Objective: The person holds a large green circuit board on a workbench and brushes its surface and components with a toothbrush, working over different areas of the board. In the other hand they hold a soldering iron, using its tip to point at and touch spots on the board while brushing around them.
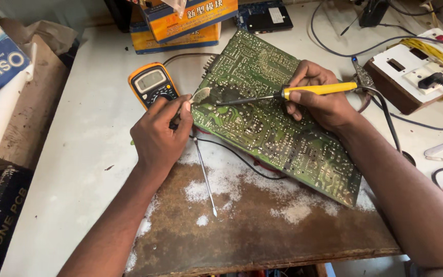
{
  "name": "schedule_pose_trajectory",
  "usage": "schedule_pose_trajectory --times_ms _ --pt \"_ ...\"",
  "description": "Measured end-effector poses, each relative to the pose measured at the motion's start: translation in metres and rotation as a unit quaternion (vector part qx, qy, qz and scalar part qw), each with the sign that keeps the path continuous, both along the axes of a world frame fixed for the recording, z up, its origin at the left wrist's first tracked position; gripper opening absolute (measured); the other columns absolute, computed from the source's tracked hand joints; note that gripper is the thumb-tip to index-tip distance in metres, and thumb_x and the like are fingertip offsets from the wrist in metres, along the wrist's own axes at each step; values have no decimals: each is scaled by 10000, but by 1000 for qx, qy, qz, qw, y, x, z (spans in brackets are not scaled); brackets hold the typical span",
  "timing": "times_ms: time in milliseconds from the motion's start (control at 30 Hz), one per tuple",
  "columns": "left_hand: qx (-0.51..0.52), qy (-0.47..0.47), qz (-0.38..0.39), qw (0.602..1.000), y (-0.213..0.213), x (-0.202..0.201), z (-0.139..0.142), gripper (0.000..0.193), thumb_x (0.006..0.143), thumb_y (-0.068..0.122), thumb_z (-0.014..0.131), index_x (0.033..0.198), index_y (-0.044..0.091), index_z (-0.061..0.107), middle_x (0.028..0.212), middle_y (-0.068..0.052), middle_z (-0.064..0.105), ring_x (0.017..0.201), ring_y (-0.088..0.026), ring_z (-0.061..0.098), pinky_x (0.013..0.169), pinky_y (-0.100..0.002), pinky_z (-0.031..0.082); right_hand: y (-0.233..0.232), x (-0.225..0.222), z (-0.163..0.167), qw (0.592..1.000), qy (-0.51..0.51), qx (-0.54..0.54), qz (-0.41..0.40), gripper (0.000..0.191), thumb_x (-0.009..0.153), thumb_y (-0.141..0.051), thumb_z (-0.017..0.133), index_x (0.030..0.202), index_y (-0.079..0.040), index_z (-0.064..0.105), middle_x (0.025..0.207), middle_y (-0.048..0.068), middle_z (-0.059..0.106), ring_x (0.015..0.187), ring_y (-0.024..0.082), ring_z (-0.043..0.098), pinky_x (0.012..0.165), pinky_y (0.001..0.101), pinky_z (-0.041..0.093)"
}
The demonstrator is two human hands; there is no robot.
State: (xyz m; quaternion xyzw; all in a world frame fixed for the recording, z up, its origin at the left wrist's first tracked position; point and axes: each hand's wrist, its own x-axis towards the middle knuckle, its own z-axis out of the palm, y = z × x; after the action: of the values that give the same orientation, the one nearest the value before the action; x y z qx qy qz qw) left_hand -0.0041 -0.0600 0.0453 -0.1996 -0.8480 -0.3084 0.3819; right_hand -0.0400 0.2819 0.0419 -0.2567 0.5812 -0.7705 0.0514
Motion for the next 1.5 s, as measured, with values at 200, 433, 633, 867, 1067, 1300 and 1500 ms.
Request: schedule_pose_trajectory --times_ms 200,433,633,867,1067,1300,1500 --pt "83 -58 -52 994 2 -4 -10 184 1085 203 624 1061 47 719 817 -98 652 635 -223 621 592 -346 468 3 2 -5 1000 16 13 -8 191 982 -17 701 1091 -1 545 988 138 696 773 158 691 605 266 558" --pt "114 -102 -71 986 3 -13 -22 268 1104 221 563 990 10 682 677 -102 568 558 -149 510 542 -337 398 5 0 -7 1000 26 -8 3 182 995 -23 688 1107 4 546 983 147 695 771 163 688 611 269 559" --pt "110 -130 -80 982 2 -16 -26 314 1132 231 541 938 19 667 638 -61 550 556 -109 483 532 -320 358 6 -3 -8 999 34 8 3 177 999 -26 682 1099 2 539 968 163 693 770 172 689 601 276 563" --pt "83 -67 -49 993 2 -7 -15 177 1085 208 596 1123 49 664 727 -49 644 592 -134 618 541 -309 452 7 -1 -10 999 35 0 9 169 1012 -19 675 1105 2 535 935 163 696 779 174 689 611 274 562" --pt "74 -38 -48 995 0 -4 -5 147 1075 197 658 1071 60 604 859 -69 687 693 -184 676 631 -320 515 7 -3 -10 1000 15 16 -13 173 999 -14 671 1099 -1 530 974 158 694 765 179 692 589 275 555" --pt "-10 23 -64 998 -4 -5 0 112 1033 127 677 1068 53 602 960 -88 667 872 -269 669 731 -389 528 6 -3 -11 1000 20 12 -9 158 1043 -56 664 1122 -11 534 955 153 680 764 174 685 596 277 546" --pt "-14 -4 -55 998 -3 -6 -1 88 1019 113 688 1032 51 627 916 -79 661 829 -262 655 688 -392 513 6 -3 -11 1000 24 7 -6 149 1059 -71 663 1126 -20 541 959 140 667 774 169 682 600 278 544"
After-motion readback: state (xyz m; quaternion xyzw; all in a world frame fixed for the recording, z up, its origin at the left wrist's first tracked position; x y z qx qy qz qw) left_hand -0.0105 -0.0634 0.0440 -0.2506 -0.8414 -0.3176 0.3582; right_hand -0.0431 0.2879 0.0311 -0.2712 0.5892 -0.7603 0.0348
